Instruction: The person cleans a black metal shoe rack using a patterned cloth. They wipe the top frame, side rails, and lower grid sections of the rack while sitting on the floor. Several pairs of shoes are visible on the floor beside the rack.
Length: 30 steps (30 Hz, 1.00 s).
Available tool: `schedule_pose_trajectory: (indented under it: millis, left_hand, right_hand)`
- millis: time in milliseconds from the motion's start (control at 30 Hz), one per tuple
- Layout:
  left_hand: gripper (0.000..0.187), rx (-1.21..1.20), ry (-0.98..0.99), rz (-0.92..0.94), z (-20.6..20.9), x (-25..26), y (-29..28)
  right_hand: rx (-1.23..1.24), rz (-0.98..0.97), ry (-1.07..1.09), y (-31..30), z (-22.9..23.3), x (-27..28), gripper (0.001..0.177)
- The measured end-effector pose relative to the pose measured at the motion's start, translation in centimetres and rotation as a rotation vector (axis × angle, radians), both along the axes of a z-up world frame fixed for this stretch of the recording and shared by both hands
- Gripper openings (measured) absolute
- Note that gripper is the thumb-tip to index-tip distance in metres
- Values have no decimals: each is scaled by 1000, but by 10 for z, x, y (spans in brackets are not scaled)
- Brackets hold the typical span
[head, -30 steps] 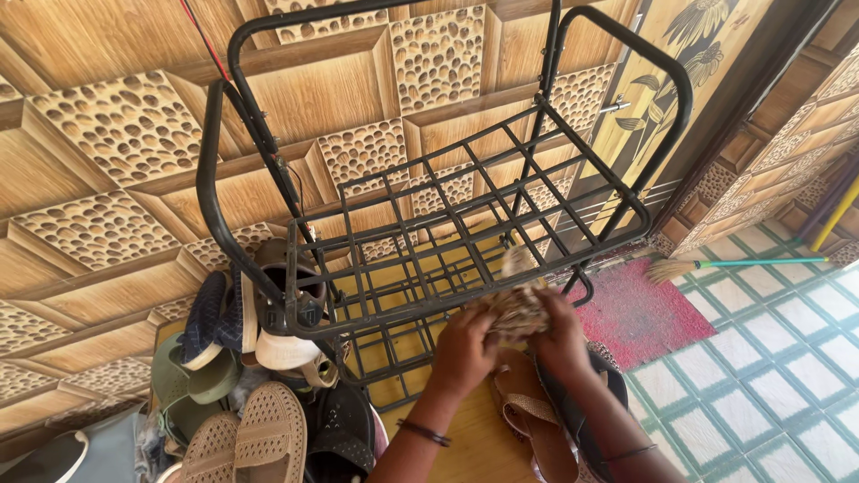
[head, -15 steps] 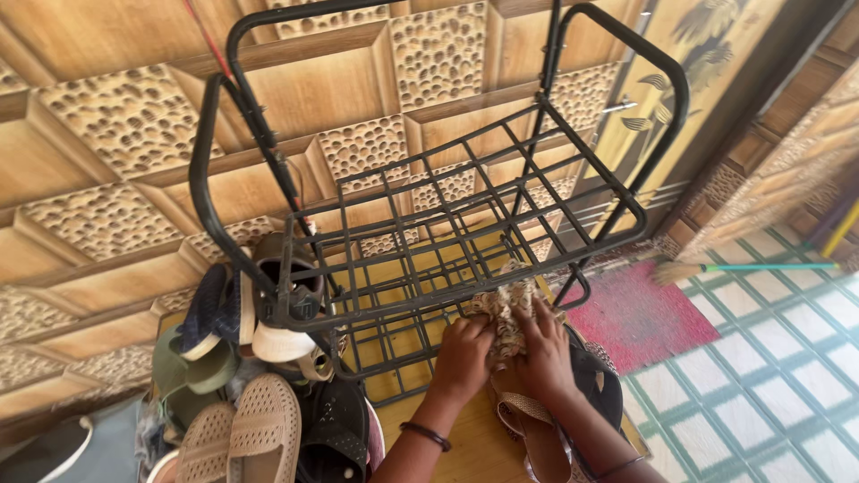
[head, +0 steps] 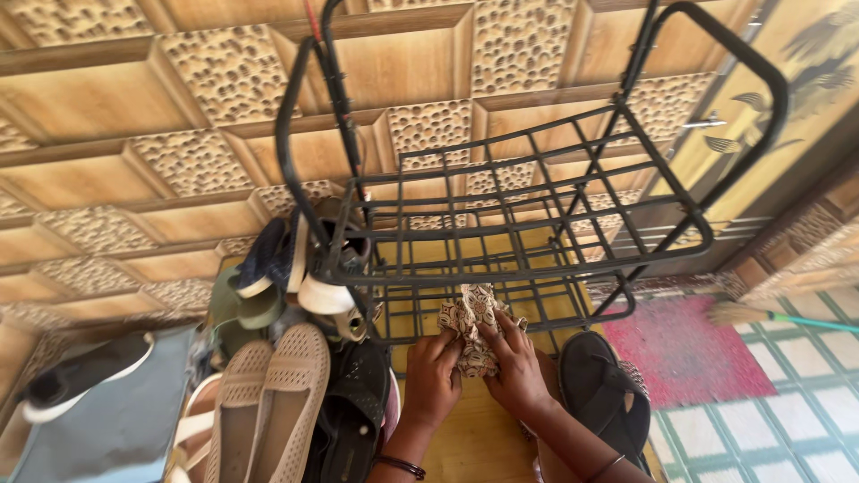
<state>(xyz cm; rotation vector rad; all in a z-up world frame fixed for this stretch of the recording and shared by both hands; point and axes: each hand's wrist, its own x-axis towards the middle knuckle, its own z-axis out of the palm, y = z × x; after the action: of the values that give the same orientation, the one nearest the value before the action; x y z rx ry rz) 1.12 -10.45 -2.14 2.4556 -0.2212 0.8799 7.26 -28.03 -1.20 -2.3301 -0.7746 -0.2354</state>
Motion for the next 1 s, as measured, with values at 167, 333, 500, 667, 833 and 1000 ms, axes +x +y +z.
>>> schedule_pose_trajectory:
  millis: [167, 333, 500, 667, 833, 1000]
  left_hand:
    - [48, 13, 59, 92, -13, -21, 3]
    - [50, -27, 177, 169, -32, -42, 4]
    - [57, -37, 230, 204, -47, -51, 12]
    - [65, -42, 409, 199, -63, -46, 23]
    - [74, -76, 671, 88, -81, -20, 35]
    - [71, -25, 471, 82, -104, 17, 42]
  right_hand:
    - [-14, 105, -160, 6, -4, -14, 82]
    - [7, 177, -239, 12, -22, -22, 73]
    - [52, 243, -157, 20, -45, -23, 69]
    - [-7, 195, 41, 35, -76, -17, 56]
    - [15, 77, 211, 54, -107, 2, 64]
    - [21, 35, 228, 69, -139, 36, 63]
